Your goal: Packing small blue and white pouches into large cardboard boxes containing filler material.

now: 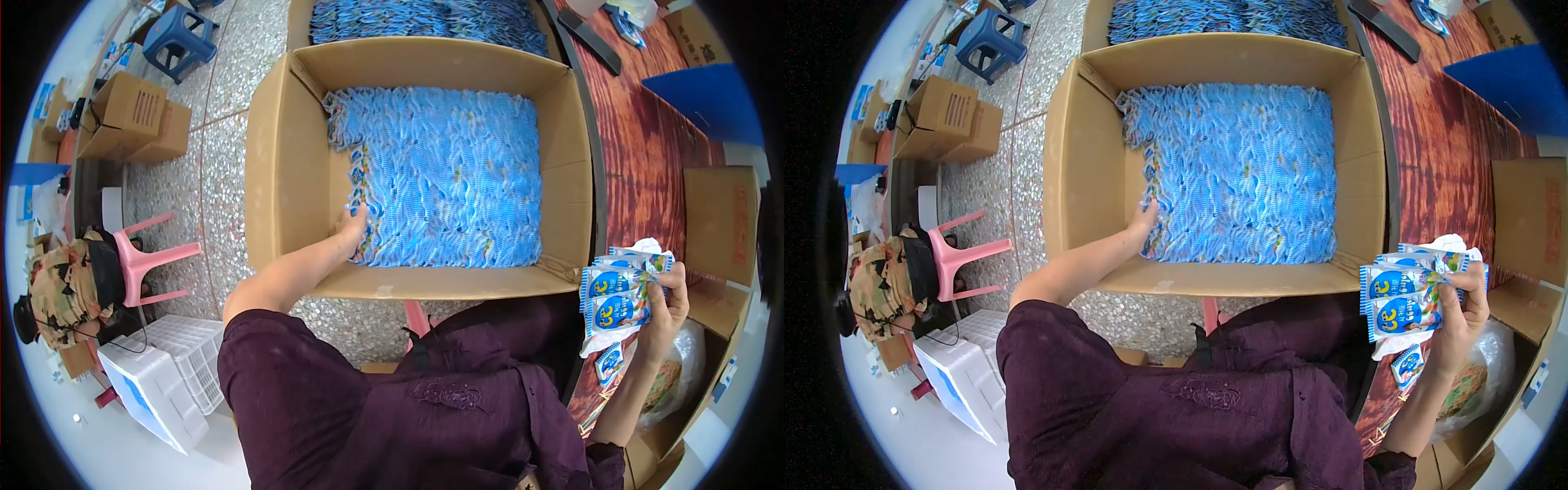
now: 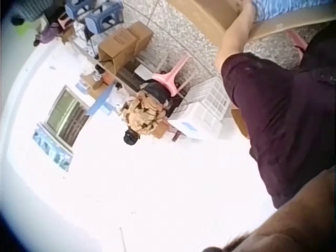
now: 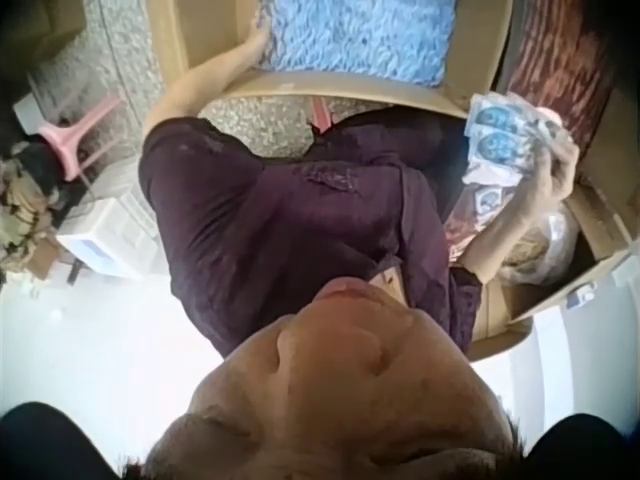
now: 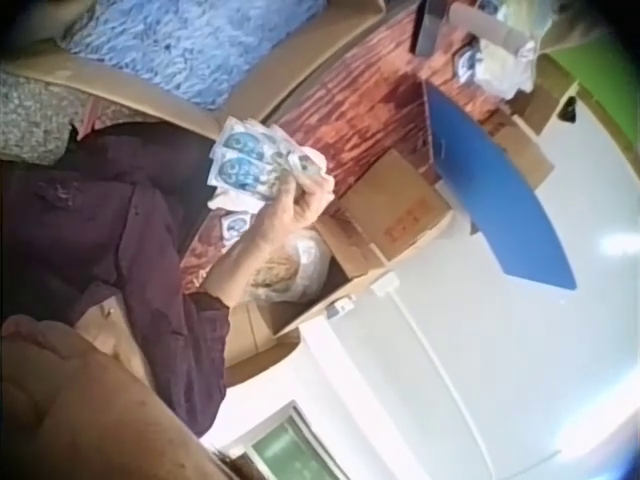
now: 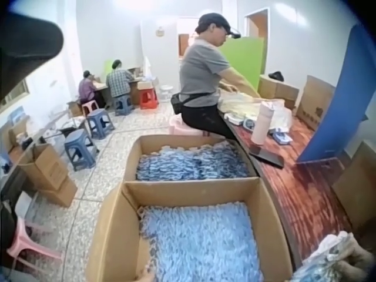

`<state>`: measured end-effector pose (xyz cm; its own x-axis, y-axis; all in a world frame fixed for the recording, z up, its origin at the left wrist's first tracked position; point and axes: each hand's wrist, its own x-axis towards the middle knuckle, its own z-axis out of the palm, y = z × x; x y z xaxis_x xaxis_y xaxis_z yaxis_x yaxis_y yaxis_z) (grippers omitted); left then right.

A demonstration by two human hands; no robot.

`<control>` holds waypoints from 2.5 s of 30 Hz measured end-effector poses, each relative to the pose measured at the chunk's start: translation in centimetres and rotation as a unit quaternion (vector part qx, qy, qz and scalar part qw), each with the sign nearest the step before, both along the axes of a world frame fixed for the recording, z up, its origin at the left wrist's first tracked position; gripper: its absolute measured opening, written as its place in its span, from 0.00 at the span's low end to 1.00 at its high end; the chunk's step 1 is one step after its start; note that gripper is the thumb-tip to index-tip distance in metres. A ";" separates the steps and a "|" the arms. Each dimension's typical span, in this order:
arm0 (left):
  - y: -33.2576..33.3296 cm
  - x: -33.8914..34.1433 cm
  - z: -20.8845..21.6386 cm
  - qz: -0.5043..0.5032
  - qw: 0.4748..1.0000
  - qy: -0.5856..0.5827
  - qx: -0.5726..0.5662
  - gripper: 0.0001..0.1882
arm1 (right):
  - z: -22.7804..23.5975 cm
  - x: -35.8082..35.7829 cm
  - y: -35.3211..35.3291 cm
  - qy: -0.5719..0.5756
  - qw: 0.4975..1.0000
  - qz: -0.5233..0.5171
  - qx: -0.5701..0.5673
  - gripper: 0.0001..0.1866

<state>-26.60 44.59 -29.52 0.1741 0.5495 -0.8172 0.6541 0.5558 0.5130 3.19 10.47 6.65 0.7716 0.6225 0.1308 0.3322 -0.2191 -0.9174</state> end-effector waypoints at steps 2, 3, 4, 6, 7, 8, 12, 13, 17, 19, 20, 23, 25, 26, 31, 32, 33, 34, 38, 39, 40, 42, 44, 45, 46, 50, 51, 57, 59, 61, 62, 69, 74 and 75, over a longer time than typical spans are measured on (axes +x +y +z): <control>-0.6 -1.4 -1.8 0.029 0.999 -0.007 -0.017 0.36 | -0.2 -0.2 0.9 0.010 1.000 0.015 0.008 0.05; -1.0 -1.8 -2.8 0.047 0.998 -0.019 -0.045 0.36 | -0.2 -0.3 1.1 0.015 1.000 0.018 0.007 0.05; -1.2 -1.4 -2.7 0.042 0.995 -0.050 -0.070 0.36 | -0.3 -0.5 1.1 0.017 1.000 0.017 0.003 0.05; -1.6 -0.7 -2.4 0.043 0.995 -0.052 -0.074 0.36 | -0.4 -1.1 2.1 0.012 1.000 0.017 -0.013 0.05; -1.4 -0.5 -1.5 0.049 0.995 -0.055 -0.073 0.37 | -0.6 -1.3 2.9 0.006 0.999 0.022 -0.025 0.05; -1.4 0.1 -0.4 0.045 0.995 -0.056 -0.075 0.37 | -1.2 -1.2 3.6 -0.004 0.999 0.037 -0.032 0.05; 0.2 1.0 4.1 0.041 0.985 -0.036 -0.165 0.39 | -4.0 -3.5 9.2 0.007 0.997 0.067 -0.049 0.05; 0.7 0.9 4.8 0.018 0.980 -0.024 -0.197 0.41 | -4.7 -4.3 10.9 -0.008 0.995 0.087 -0.053 0.04; 4.4 -1.1 1.9 -0.108 0.927 0.011 -0.359 0.57 | -8.1 -8.0 16.7 0.073 0.981 0.178 -0.022 0.03; 4.5 -1.1 0.1 -0.156 0.925 0.019 -0.347 0.60 | -11.9 -9.3 18.4 0.060 0.976 0.204 -0.045 0.03; 3.4 -0.1 -0.2 -0.143 0.937 0.024 -0.317 0.60 | -13.4 -9.8 18.9 0.063 0.976 0.207 -0.040 0.02; 1.8 -3.1 -5.3 -0.037 0.938 -0.069 -0.337 0.43 | -14.7 -12.8 21.8 0.081 0.966 0.246 -0.015 0.02; 1.6 -1.8 -4.6 -0.029 0.937 -0.042 -0.346 0.39 | -15.1 -12.8 22.2 0.069 0.970 0.233 -0.027 0.02; 2.0 -1.6 -3.9 -0.029 0.912 -0.094 -0.398 0.39 | -14.8 -12.9 22.6 0.065 0.972 0.226 -0.023 0.02; 3.8 -1.9 0.0 -0.005 0.708 -0.321 -0.629 0.38 | -14.4 -12.6 23.9 0.064 0.979 0.193 -0.006 0.02; 4.0 -1.6 0.7 -0.008 0.709 -0.318 -0.630 0.38 | -14.9 -12.4 24.1 0.069 0.980 0.189 -0.011 0.02; 4.1 -1.4 1.5 0.003 0.748 -0.296 -0.594 0.38 | -15.2 -12.4 24.2 0.069 0.980 0.186 -0.010 0.02; 3.9 -1.2 2.5 0.015 0.784 -0.272 -0.557 0.38 | -15.3 -12.4 24.2 0.065 0.980 0.186 -0.008 0.02; 2.9 -0.4 5.8 0.060 0.902 -0.179 -0.389 0.39 | -17.0 -12.7 23.6 0.058 0.981 0.184 -0.032 0.02; 2.7 -0.3 6.5 0.073 0.924 -0.155 -0.342 0.39 | -17.1 -12.9 23.6 0.058 0.980 0.186 -0.031 0.02; 2.5 -0.4 7.0 0.088 0.943 -0.132 -0.294 0.40 | -17.2 -13.1 23.7 0.062 0.980 0.189 -0.029 0.02; 3.8 -3.8 5.0 0.086 0.954 -0.201 -0.204 0.41 | -16.9 -14.2 24.3 0.069 0.976 0.207 -0.024 0.03; 3.9 0.2 15.0 0.122 0.981 -0.065 -0.138 0.43 | -18.4 -13.3 23.6 0.076 0.980 0.176 -0.049 0.02; 4.9 -1.0 15.3 0.112 0.980 -0.100 -0.129 0.44 | -18.9 -13.9 24.3 0.080 0.979 0.179 -0.049 0.02; 5.5 -2.3 15.2 0.101 0.978 -0.133 -0.125 0.45 | -20.0 -14.6 25.0 0.075 0.978 0.191 -0.021 0.02; 5.6 -2.9 19.5 -0.074 0.987 -0.124 0.071 0.31 | -21.3 -16.7 27.4 0.063 0.978 0.196 0.013 0.03; 6.2 -5.3 17.1 -0.162 0.951 -0.110 0.240 0.28 | -20.7 -18.0 28.4 0.068 0.975 0.209 0.029 0.03; 5.2 -3.9 21.3 -0.285 0.926 0.016 0.247 0.30 | -21.0 -19.8 29.7 0.087 0.975 0.204 0.003 0.03; 4.4 -3.2 21.9 -0.241 0.959 0.043 0.143 0.33 | -21.9 -20.7 29.6 0.074 0.973 0.217 -0.017 0.03; 4.0 -2.9 21.9 -0.226 0.967 0.052 0.105 0.34 | -22.5 -21.8 29.6 0.080 0.973 0.216 -0.009 0.03; 3.8 -2.9 22.0 -0.208 0.974 0.063 0.069 0.36 | -22.7 -22.5 29.7 0.062 0.975 0.212 -0.010 0.02; 2.7 -4.1 15.2 -0.135 0.983 0.063 -0.110 0.41 | -28.1 -24.3 27.6 0.099 0.956 0.252 -0.115 0.04; 2.8 -3.9 5.2 -0.088 0.975 0.093 -0.180 0.37 | -28.0 -24.1 27.5 0.101 0.714 0.559 -0.410 0.21; 2.8 -4.2 3.4 -0.051 0.980 0.045 -0.188 0.36 | -27.9 -24.2 27.5 0.100 0.714 0.559 -0.410 0.21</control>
